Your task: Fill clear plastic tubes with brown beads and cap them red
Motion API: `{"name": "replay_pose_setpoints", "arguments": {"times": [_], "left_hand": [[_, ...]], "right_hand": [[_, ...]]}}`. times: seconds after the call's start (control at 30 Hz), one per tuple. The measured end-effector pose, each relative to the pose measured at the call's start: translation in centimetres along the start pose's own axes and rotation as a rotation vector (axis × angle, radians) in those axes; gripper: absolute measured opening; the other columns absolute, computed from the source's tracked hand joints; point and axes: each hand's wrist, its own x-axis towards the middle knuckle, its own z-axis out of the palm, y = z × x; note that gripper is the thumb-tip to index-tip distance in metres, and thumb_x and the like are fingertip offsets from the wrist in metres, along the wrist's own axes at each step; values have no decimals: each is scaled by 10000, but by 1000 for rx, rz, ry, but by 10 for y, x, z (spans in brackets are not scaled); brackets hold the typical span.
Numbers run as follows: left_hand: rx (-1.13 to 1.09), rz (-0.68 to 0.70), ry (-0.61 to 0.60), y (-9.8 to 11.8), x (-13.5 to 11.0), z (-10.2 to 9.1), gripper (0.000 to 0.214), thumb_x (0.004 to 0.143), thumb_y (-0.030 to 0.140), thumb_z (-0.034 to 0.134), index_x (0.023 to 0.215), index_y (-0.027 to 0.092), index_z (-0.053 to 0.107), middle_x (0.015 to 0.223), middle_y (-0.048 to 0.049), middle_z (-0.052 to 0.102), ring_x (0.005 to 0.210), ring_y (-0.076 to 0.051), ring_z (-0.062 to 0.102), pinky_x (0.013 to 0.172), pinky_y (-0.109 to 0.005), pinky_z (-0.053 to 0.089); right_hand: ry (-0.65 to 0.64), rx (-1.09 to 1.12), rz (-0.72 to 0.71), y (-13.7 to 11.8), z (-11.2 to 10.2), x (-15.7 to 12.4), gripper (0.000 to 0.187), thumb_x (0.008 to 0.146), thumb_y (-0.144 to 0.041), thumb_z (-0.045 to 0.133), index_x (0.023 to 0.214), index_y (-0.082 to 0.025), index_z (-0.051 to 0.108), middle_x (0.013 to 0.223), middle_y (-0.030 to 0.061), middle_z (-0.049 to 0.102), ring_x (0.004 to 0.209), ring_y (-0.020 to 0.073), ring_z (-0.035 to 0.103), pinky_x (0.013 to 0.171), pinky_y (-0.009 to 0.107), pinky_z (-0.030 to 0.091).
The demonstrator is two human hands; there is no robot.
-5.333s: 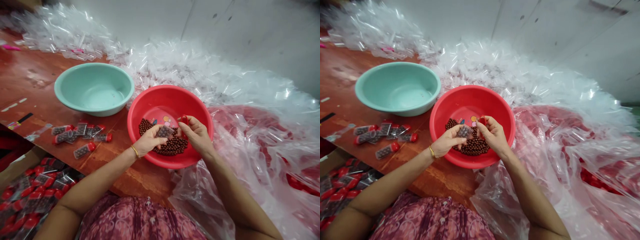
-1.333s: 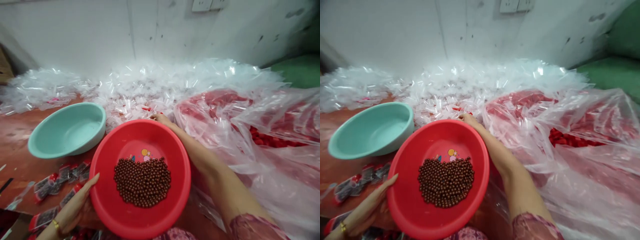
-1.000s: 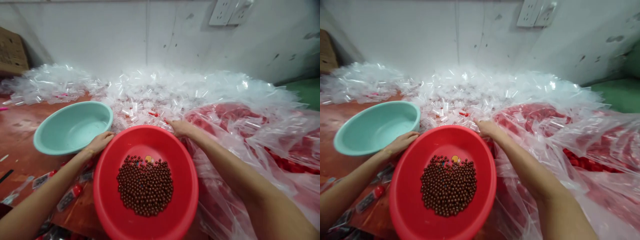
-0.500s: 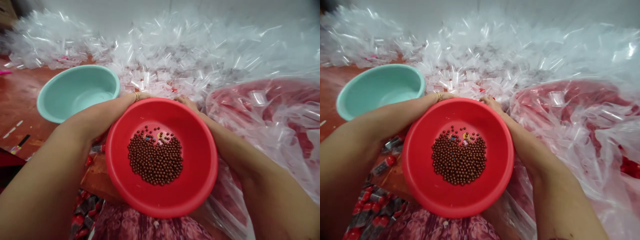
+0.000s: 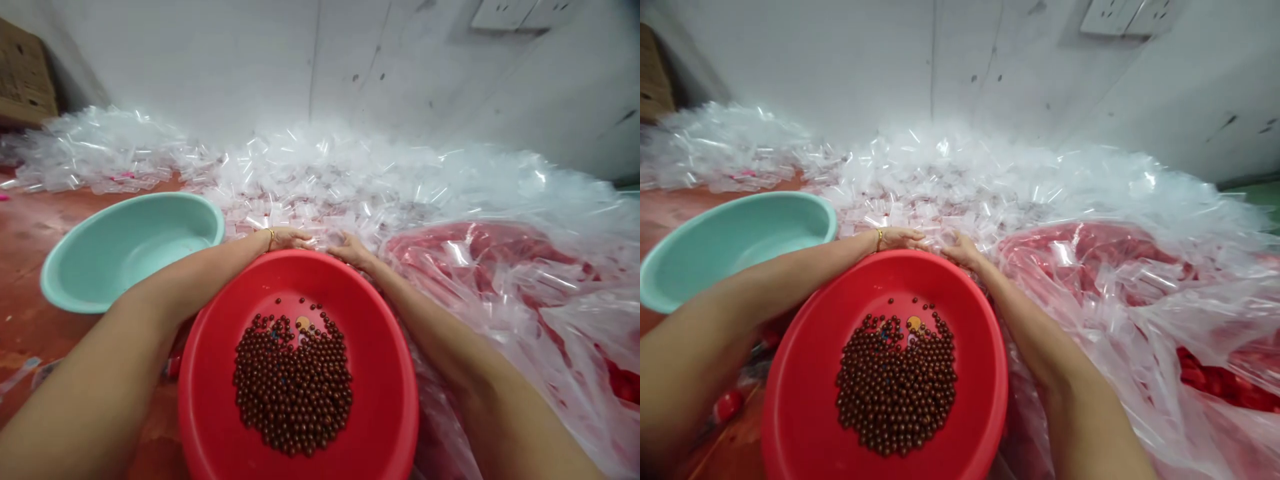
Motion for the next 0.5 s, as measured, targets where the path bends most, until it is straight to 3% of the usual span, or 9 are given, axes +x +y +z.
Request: {"name": "replay_pose_setpoints", "arguments": {"times": [0.07,0.13,0.27,0.33,0.4,0.43,0.5], "left_hand": [[-132,-79,20,6,23,-6,280,736,409,602,784,148,515,795,-63,661,683,-167,630,674,-324,495],[-222,-54,154,13,23,-10,283,721,361,653,777,159,463,807,-33,636,693,-125,620,685,-272,477],[-75,125,391,19,-22,-6,244,742,267,624,688,155,415,639,28,530,585,-71,544,624,-219,429],[102,148,413,15,-51,2,217,737,246,591,642,155,419,568,49,463,520,-55,460,544,-194,375],[313,146,401,7,-76,12,186,722,248,564,618,156,439,544,50,447,508,-58,412,503,-191,329],[416,144,385,2,-87,18,161,716,246,548,621,157,454,553,43,468,520,-65,416,508,-196,330],[605,145,327,-8,-102,28,80,710,215,511,656,160,489,613,25,533,573,-84,460,557,-211,363]], "right_hand": [[-13,56,82,-8,-11,23,423,791,-175,473,1202,-88,518,713,27,663,552,138,592,524,249,487],[-49,86,64,-20,-25,23,414,767,-172,514,1172,-93,545,775,38,674,578,131,602,534,235,490],[-329,74,-166,-43,-59,-4,647,633,-373,722,1220,-160,554,1108,94,646,872,206,635,704,285,524],[-466,85,-202,-46,-69,-5,673,691,-467,667,1282,-187,509,1224,99,592,925,208,632,719,288,523],[-414,42,-106,-38,-68,9,508,868,-450,444,1304,-191,488,1219,90,597,880,175,648,685,268,515],[-319,-42,-39,-32,-64,20,456,919,-398,341,1292,-191,501,1199,82,610,877,165,650,690,262,507],[-125,-342,59,-16,-50,47,398,927,-288,315,1215,-203,576,1177,57,628,988,174,619,783,263,478]]}}
